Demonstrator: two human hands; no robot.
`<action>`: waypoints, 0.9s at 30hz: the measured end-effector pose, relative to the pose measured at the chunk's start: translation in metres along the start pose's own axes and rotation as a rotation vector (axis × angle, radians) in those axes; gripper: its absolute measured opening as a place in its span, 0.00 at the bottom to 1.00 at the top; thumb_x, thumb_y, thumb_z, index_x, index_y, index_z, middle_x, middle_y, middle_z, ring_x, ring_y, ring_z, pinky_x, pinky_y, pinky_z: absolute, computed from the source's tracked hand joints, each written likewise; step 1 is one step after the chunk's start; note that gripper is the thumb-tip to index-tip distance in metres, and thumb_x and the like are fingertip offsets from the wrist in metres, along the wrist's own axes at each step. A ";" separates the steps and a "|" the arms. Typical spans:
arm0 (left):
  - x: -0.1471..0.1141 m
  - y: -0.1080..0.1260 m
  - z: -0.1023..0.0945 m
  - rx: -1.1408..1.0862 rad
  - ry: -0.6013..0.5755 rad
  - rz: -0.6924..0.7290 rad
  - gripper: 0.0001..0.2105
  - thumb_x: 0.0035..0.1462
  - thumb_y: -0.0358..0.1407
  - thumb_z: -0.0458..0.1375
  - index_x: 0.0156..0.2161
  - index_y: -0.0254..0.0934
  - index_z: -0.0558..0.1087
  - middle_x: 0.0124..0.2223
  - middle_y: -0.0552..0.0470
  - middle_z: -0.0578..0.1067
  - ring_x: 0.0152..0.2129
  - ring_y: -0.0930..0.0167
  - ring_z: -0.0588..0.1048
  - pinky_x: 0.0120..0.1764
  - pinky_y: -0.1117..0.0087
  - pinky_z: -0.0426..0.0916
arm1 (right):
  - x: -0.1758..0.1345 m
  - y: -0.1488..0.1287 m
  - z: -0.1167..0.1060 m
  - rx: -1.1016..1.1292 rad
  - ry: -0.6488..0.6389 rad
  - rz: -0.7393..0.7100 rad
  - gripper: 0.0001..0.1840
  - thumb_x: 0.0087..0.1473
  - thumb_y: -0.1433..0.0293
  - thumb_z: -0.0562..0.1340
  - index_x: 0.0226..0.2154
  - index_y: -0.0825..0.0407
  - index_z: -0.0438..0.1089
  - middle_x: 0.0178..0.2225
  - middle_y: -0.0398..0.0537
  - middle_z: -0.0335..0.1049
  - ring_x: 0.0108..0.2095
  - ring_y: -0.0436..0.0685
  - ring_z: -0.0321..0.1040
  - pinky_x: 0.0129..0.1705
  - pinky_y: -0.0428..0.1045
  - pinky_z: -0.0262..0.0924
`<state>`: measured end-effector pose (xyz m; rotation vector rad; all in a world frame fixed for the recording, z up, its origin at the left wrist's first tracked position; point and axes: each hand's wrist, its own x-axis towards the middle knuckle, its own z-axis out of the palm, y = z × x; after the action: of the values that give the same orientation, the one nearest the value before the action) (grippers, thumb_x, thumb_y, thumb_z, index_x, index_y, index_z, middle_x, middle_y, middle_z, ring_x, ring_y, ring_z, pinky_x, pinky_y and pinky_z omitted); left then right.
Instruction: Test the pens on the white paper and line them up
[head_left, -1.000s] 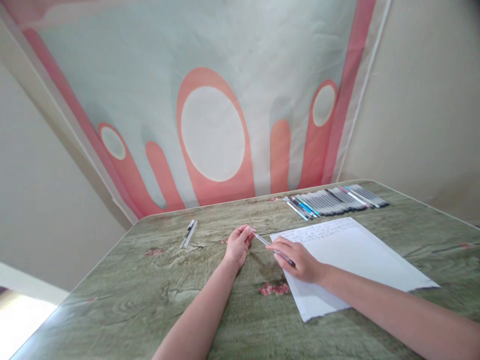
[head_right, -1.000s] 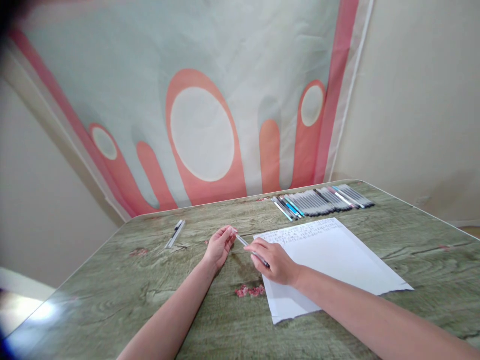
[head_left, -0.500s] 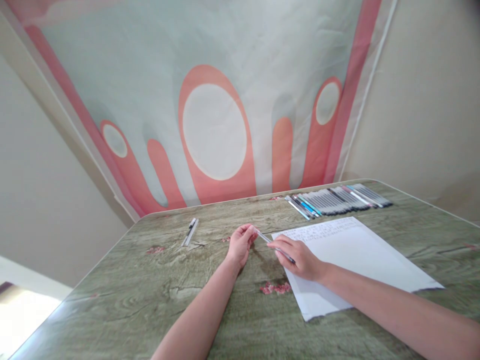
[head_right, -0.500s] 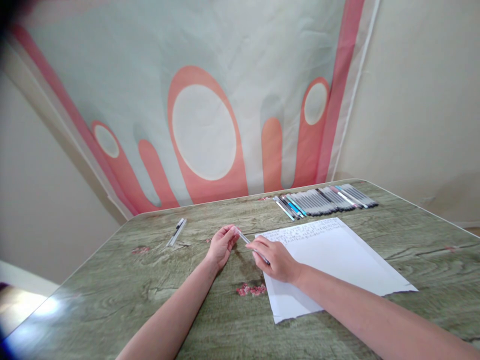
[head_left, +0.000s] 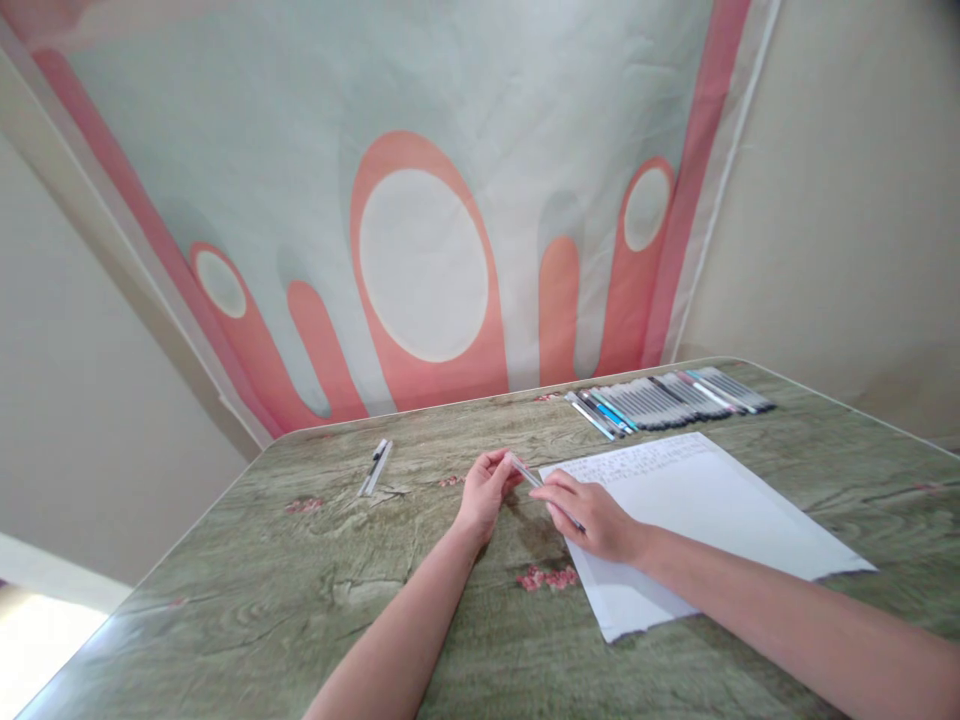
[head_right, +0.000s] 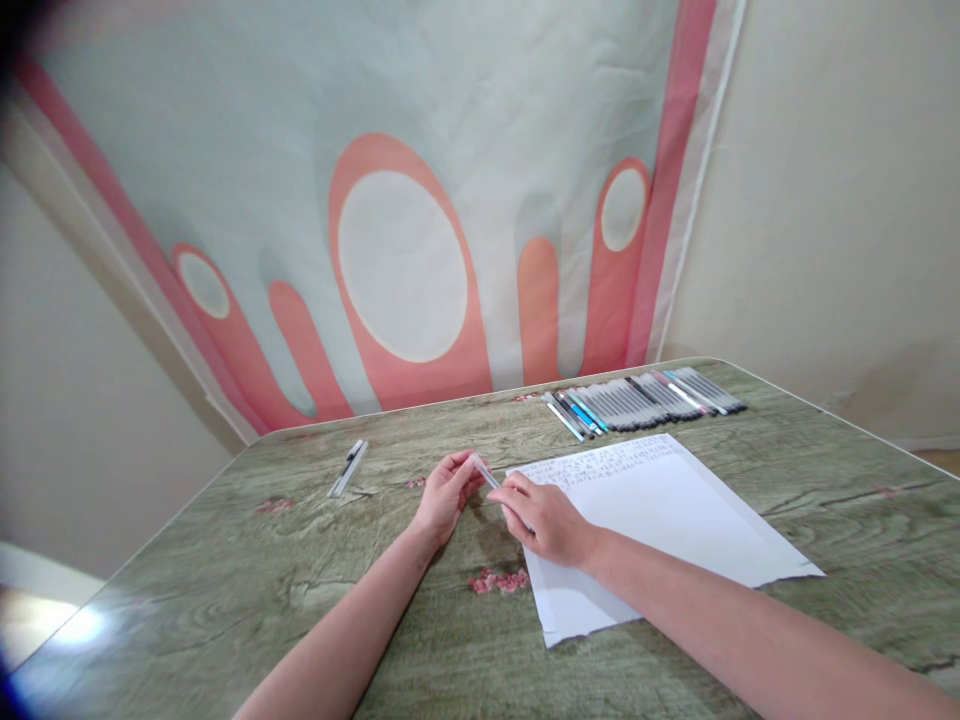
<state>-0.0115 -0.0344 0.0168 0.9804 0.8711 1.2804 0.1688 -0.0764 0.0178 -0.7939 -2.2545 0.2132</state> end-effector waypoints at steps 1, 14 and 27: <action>-0.001 0.000 0.001 -0.009 -0.018 0.000 0.18 0.45 0.41 0.61 0.40 0.34 0.65 0.34 0.49 0.74 0.31 0.73 0.74 0.41 0.67 0.67 | 0.000 0.000 0.000 -0.020 -0.006 -0.005 0.16 0.54 0.73 0.49 0.46 0.49 0.61 0.37 0.49 0.62 0.32 0.51 0.63 0.34 0.46 0.60; -0.014 0.008 0.018 0.038 -0.129 -0.005 0.25 0.44 0.36 0.62 0.46 0.37 0.57 0.34 0.50 0.75 0.32 0.70 0.75 0.40 0.66 0.66 | 0.001 -0.004 0.001 -0.288 -0.122 -0.045 0.10 0.49 0.74 0.53 0.36 0.51 0.65 0.32 0.47 0.59 0.30 0.52 0.58 0.30 0.46 0.53; -0.003 -0.001 0.012 -0.064 0.047 0.050 0.25 0.44 0.34 0.63 0.47 0.38 0.58 0.35 0.49 0.75 0.33 0.73 0.75 0.40 0.70 0.65 | 0.008 -0.011 -0.009 -0.162 -0.121 0.023 0.17 0.52 0.65 0.55 0.45 0.51 0.61 0.37 0.49 0.62 0.35 0.53 0.61 0.36 0.47 0.56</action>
<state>-0.0006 -0.0390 0.0201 0.9300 0.8416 1.3704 0.1649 -0.0808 0.0330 -0.9137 -2.3999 0.0926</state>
